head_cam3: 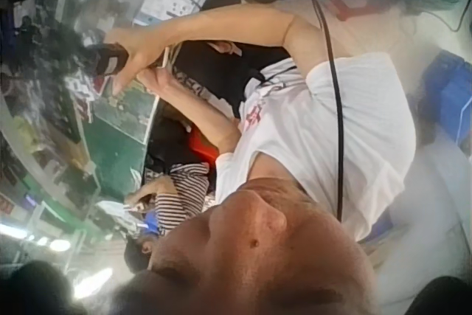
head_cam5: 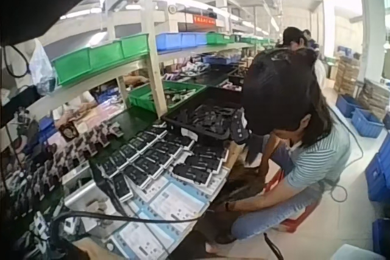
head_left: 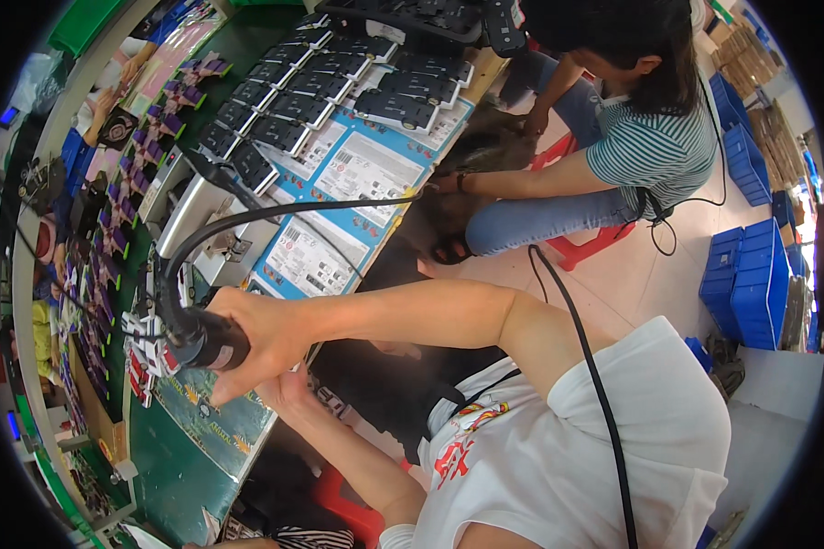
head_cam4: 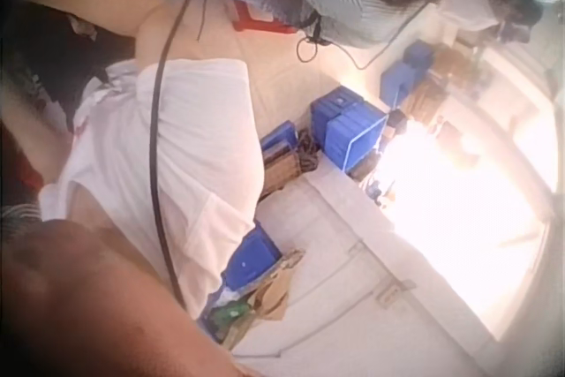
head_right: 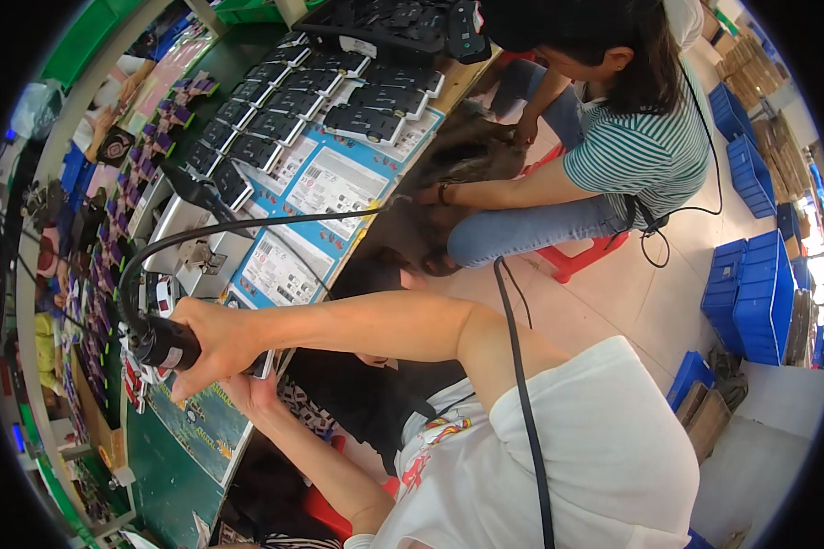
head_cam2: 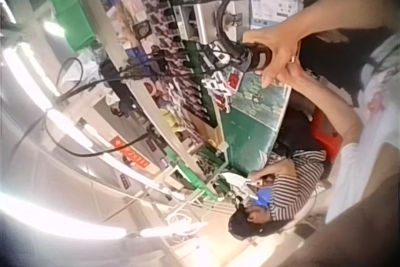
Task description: Assembling toy car components using an electric screwdriver on a factory line.
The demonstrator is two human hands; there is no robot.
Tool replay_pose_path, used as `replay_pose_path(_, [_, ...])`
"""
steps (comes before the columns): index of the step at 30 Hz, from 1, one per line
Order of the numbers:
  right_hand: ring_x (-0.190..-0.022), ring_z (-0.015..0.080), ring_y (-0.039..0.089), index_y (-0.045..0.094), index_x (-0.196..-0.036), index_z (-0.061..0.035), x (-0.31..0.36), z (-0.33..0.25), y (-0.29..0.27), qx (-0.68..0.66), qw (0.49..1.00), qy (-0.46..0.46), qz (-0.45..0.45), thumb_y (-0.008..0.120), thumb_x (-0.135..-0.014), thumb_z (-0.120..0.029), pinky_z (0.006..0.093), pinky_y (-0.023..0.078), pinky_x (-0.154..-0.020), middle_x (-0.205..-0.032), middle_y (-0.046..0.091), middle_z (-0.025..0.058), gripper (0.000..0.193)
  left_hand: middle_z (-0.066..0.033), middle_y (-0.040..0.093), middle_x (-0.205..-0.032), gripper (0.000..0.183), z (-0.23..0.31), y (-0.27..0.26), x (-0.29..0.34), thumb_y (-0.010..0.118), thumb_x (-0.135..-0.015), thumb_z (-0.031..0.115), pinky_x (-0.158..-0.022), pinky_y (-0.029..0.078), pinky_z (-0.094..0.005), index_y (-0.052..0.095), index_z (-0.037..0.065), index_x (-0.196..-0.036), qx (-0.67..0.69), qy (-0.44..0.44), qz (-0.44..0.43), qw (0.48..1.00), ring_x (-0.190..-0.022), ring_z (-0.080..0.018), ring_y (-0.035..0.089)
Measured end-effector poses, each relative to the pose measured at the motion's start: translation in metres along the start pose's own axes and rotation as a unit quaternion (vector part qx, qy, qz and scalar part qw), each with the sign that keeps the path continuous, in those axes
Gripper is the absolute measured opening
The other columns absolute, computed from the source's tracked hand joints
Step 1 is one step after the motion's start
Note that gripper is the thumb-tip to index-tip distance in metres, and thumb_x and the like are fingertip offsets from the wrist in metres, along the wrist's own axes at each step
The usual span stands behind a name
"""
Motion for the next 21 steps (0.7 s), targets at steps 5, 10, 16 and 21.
replay_pose_path(5, [-0.061, 0.0069, 0.051, 0.059, -0.076, -0.0032, 0.001, 0.002, 0.001, 0.04, 0.999, 0.017, 0.014, 0.088, -0.07, -0.026, 0.0271, 0.042, -0.055, -0.067, 0.056, -0.0006, 0.038, -0.0072, 0.057, -0.131, 0.046, 0.006, 0.006, 0.003, 0.055, -0.102, 0.037, -0.103, 0.049, -0.0458, 0.048, 0.009, -0.137, -0.017, -0.021, 0.025, 0.999, -0.124, -0.0245, 0.055])
replay_pose_path(10, [-0.057, 0.0048, 0.041, 0.051, -0.066, -0.0062, 0.004, -0.012, 0.007, 0.025, 0.999, 0.026, 0.025, 0.088, -0.071, -0.021, 0.027, 0.031, -0.05, -0.061, 0.044, -0.0055, 0.04, -0.0047, 0.058, -0.126, 0.046, 0.007, 0.019, 0.009, 0.057, -0.101, 0.042, -0.098, 0.053, -0.0428, 0.048, 0.012, -0.134, -0.035, -0.018, -0.012, 0.999, -0.119, -0.0224, 0.057])
replay_pose_path(16, [-0.058, 0.0072, 0.054, 0.062, -0.08, -0.0018, 0.01, -0.02, 0.007, -0.02, 0.994, 0.104, 0.017, 0.085, -0.074, -0.009, 0.0242, 0.04, -0.052, -0.069, 0.06, 0.0018, 0.025, -0.0087, 0.051, -0.14, 0.053, 0.015, 0.055, 0.021, 0.04, -0.107, 0.044, -0.09, 0.055, -0.0333, 0.044, 0.011, -0.147, -0.101, 0.044, -0.049, 0.993, -0.12, -0.0222, 0.056])
replay_pose_path(21, [-0.058, 0.0079, 0.058, 0.062, -0.087, -0.0028, 0.013, -0.042, 0.0, 0.002, 0.993, 0.112, 0.029, 0.078, -0.079, -0.007, 0.0225, 0.043, -0.051, -0.071, 0.062, 0.0043, 0.018, -0.0083, 0.069, -0.101, 0.038, 0.058, 0.018, 0.018, 0.061, -0.101, 0.032, -0.073, 0.056, -0.0267, 0.056, 0.003, -0.125, -0.245, 0.096, -0.007, 0.965, -0.081, -0.0169, 0.067])
Point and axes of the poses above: each hand's wrist, its own x-axis away from the middle knuckle, its own y-axis out of the palm, z = x × y, the point moved 3 cm from there along -x, towards the middle knuckle
